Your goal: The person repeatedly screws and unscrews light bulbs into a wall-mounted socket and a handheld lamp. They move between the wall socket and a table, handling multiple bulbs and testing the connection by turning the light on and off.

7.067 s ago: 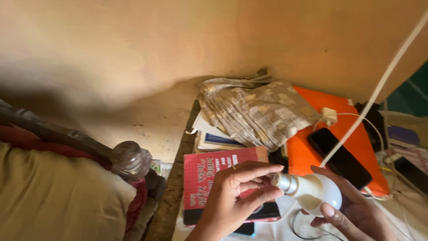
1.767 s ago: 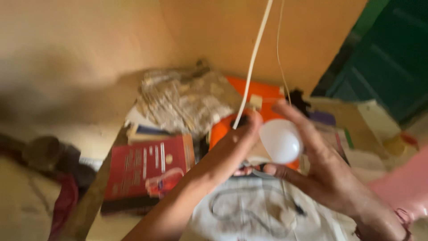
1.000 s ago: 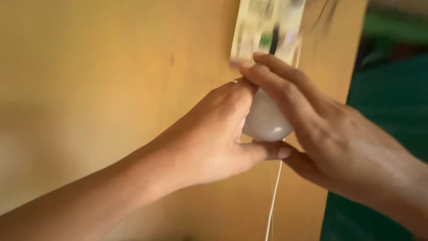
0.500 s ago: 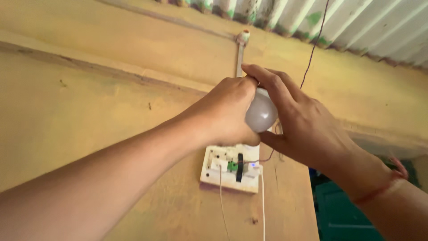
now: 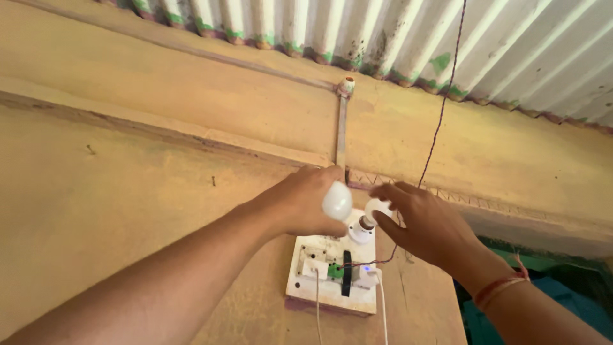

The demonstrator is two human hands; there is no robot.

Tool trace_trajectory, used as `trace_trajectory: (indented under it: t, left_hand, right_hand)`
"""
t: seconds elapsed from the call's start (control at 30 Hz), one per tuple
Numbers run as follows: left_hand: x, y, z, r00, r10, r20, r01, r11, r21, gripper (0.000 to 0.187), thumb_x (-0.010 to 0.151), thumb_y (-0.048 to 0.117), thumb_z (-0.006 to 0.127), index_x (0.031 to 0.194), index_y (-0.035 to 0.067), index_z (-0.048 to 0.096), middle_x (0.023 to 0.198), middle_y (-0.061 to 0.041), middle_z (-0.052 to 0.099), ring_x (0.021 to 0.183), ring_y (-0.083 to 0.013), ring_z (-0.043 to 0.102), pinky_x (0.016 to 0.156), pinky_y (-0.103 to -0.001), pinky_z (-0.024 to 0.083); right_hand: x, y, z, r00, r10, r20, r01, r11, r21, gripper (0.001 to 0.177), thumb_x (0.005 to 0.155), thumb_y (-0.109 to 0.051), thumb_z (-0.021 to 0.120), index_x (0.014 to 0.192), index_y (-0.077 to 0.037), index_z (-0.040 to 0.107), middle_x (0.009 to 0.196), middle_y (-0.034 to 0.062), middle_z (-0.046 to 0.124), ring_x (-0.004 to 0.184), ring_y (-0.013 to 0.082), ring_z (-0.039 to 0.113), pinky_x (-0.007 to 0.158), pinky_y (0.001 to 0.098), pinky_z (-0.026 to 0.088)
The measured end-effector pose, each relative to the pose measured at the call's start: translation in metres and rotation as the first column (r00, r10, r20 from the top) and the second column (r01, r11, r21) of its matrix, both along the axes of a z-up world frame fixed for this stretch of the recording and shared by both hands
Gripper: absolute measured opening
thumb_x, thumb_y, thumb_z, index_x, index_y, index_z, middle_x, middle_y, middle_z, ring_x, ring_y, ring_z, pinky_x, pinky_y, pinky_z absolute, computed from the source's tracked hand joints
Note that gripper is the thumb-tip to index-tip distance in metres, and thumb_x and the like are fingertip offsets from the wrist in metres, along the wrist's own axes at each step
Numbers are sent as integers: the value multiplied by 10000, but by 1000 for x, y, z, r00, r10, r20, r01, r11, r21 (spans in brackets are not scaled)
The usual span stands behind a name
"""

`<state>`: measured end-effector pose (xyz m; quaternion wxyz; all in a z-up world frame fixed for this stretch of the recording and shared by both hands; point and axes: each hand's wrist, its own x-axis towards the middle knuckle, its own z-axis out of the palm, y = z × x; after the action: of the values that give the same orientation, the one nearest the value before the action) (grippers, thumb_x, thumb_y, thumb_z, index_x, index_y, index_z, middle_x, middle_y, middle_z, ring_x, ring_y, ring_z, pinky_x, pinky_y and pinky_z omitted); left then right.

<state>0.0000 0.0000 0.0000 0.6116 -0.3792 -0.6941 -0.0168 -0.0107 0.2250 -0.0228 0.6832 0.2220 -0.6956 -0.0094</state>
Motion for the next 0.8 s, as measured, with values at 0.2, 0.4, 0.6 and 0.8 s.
trace_trajectory:
  t: [0.2, 0.4, 0.6, 0.8]
  left_hand:
    - [-6, -16, 4, 977, 210, -24, -209, 977, 30, 740, 526, 187, 945, 1186, 89, 625, 1148, -189, 656, 1109, -374, 634, 907, -458, 557]
    - [-9, -23, -3, 881, 474, -1, -473, 880, -31, 899, 540, 338, 1006, 1249, 34, 543, 1174, -200, 653, 1132, -396, 636, 917, -483, 561]
    - [-8, -13, 1, 951, 308, -10, -307, 951, 25, 758, 586, 443, 991, 1115, 34, 637, 1093, -217, 685, 1076, -397, 670, 906, -462, 567]
    - [-4, -9, 3, 991, 89, 100, -95, 994, 60, 642, 458, 380, 985, 988, 133, 718, 1038, -121, 759, 1021, -305, 717, 877, -425, 574]
  right_hand:
    - [-32, 28, 4, 994, -83, 70, 87, 994, -59, 290, 917, -341, 628, 1121, -148, 701, 1102, 56, 759, 991, 263, 749, 848, 425, 607]
    - [-37, 40, 2, 948, -246, 203, 264, 962, -69, 248, 942, -312, 590, 1117, -177, 702, 1078, 39, 751, 1013, 258, 723, 866, 435, 603]
    - [-43, 29, -9, 939, -249, 237, 253, 967, 12, 214, 971, -291, 559, 1064, -148, 688, 1035, 76, 736, 957, 262, 734, 851, 422, 618]
    - [-46, 17, -32, 959, -203, 199, 186, 977, 100, 170, 924, -256, 598, 970, -118, 685, 958, 99, 740, 930, 329, 708, 796, 486, 580]
